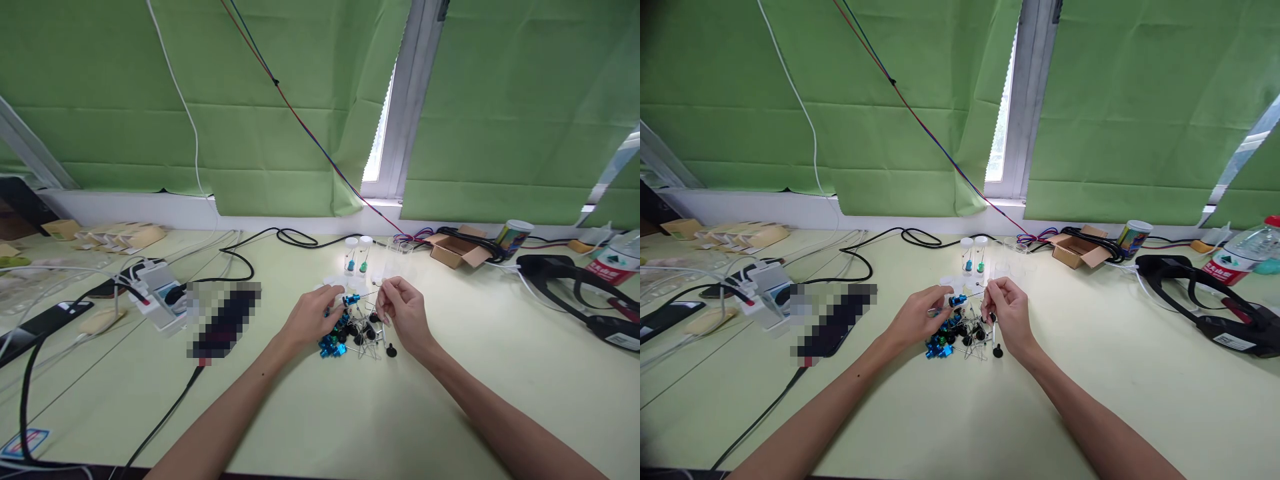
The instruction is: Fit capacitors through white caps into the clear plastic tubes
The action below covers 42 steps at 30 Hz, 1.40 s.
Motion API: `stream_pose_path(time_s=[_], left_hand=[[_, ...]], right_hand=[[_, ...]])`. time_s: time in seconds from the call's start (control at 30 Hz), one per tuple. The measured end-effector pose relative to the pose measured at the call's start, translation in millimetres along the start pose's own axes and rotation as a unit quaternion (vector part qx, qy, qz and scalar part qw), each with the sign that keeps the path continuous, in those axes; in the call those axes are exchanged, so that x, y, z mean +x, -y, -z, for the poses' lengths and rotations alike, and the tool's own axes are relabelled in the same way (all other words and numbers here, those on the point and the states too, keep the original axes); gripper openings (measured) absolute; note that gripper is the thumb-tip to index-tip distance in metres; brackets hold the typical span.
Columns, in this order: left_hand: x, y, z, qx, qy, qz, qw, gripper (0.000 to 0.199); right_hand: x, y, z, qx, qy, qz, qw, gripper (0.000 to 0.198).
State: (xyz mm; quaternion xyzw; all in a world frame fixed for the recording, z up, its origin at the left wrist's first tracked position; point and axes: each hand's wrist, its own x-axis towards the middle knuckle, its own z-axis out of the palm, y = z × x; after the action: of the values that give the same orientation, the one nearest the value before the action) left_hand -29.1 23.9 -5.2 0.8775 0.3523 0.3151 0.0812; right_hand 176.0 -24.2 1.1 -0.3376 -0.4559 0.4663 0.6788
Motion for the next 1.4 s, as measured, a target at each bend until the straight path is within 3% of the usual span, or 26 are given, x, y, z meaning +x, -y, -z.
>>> stream_pose_path(time_s=[0.6,1.0,1.4], left_hand=[[1,-5,1,0.023,0.010,0.018,1.000,0.028],[1,-10,2,0.056,-0.010,0.024,0.998,0.031],[-2,-11,-2,0.075,-0.002,0.028,0.997,0.033]], right_hand=[[-3,3,-1,-0.043,0.020,-0.024,0.999,0.033],[1,-1,0,-0.006,0.003,-0.075,0.997,0.037],[-5,-3,-3,-0.054,0.061,-0.067,0.994,0.036]])
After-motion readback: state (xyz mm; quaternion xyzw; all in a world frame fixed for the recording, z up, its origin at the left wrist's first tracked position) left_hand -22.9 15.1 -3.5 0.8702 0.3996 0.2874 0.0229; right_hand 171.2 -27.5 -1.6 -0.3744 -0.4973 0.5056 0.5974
